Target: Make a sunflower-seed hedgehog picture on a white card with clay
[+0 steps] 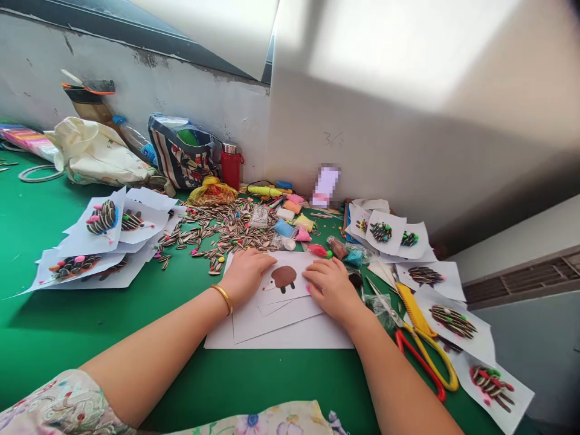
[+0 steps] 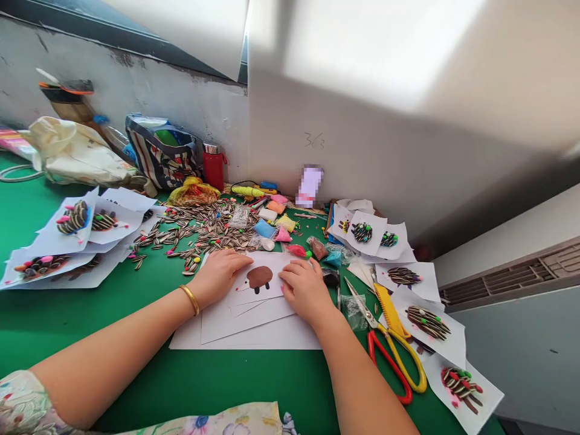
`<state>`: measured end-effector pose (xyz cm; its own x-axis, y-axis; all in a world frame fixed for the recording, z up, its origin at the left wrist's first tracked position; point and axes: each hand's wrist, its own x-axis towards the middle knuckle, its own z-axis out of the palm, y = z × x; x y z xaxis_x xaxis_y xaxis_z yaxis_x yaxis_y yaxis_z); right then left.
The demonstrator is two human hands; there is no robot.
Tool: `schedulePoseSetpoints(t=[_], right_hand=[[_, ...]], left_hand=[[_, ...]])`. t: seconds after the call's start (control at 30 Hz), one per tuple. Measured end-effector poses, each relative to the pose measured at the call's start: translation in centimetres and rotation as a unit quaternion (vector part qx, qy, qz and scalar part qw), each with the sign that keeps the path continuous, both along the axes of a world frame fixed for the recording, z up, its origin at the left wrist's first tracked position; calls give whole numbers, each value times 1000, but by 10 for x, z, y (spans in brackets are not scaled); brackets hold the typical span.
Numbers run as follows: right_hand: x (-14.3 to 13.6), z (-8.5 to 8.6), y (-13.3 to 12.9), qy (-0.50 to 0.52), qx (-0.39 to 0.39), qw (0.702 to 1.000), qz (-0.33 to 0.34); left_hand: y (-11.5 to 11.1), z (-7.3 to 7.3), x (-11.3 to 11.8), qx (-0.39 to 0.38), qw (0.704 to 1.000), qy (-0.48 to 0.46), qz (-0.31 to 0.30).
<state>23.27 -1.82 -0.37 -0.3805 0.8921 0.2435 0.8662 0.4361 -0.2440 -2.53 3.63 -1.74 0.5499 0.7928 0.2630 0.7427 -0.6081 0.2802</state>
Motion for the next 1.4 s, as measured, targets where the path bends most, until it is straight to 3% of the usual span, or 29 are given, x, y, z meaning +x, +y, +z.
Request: schedulePoseSetpoints(t=[0.43,0.6,0.83,1.0,1.2,1.27,1.33,1.4], right_hand=[[-4,-10,3,21,-18,1000,-1],[-6,-10,3,31,-21,999,-5],[-6,-11,2,36,-19,999,-10],[-6,-9,1,33,-17,999,-14],[-7,-8,-1,43,-27,999,-11],[-8,-9,-1,41,-26,999,-13],[-8,-10,-1,36,-25,999,-17],[-9,-10,-1,36,-28,999,-19]], left_hand=[[27,3,-15,33,997,-44,49],[37,13,-10,32,994,-23,106],[89,33,0,-4,975,13,222],[111,28,10,-5,967,19,255],[109,27,5,13,958,-15,286],[109,31,14,17,957,-64,282],[112,36,32,-2,972,-141,190],[118,42,49,-9,981,-147,123]])
